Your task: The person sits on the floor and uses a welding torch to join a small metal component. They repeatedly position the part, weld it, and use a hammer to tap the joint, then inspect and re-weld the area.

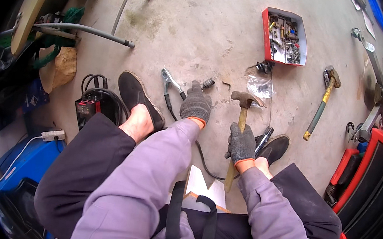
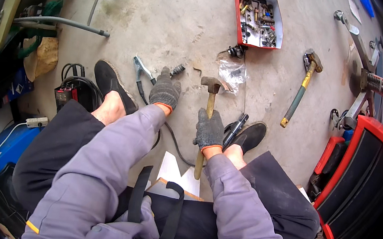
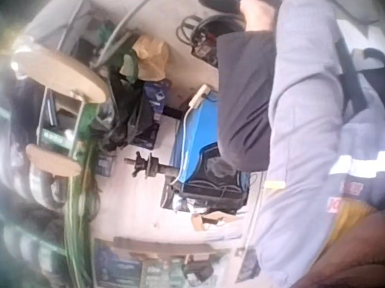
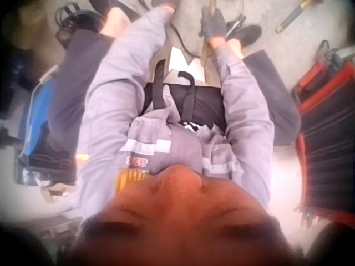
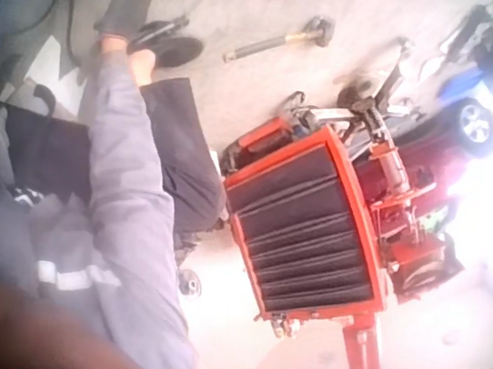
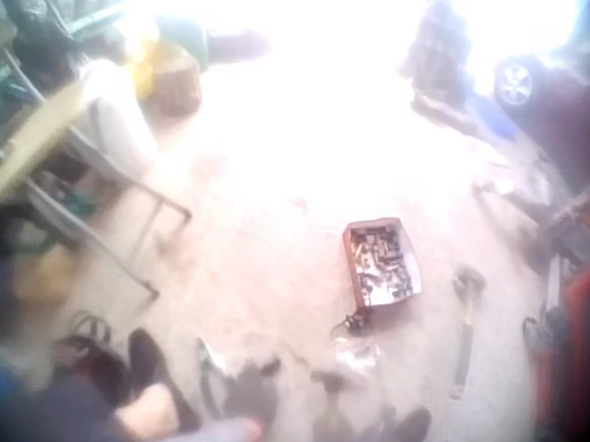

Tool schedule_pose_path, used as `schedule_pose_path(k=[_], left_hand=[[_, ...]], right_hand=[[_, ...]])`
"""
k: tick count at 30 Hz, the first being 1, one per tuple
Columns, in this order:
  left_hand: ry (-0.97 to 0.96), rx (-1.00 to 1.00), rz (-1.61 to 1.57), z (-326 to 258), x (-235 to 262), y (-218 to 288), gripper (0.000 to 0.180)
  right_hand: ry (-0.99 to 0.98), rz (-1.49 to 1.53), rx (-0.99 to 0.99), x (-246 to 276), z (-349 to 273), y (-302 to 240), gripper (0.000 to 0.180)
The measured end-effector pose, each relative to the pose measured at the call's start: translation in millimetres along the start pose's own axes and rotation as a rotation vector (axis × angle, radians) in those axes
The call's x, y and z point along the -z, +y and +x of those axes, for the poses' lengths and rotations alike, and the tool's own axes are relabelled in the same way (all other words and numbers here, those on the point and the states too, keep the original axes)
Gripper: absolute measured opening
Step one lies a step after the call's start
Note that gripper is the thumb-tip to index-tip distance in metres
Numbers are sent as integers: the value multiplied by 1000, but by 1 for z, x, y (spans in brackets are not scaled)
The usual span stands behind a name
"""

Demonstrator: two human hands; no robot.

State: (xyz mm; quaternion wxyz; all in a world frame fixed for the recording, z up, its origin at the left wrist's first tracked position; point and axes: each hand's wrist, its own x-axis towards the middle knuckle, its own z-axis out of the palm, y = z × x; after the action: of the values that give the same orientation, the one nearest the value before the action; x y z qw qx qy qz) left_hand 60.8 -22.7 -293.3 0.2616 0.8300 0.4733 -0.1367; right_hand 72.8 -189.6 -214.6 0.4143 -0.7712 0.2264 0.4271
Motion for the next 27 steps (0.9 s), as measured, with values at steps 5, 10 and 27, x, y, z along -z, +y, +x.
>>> schedule_pose_path(k=[5,10,27], left_hand=[[34,-39,-108,12,-2,0,31],[-413,146,-775,21,-2,-6,25],[115,54,-347,-5,-29,19,24]], right_hand=[[-24,-48,36,1,-5,0,38],[-6,-66,63,-2,-4,-8,29],[73,-398,233,2,9,-18,41]])
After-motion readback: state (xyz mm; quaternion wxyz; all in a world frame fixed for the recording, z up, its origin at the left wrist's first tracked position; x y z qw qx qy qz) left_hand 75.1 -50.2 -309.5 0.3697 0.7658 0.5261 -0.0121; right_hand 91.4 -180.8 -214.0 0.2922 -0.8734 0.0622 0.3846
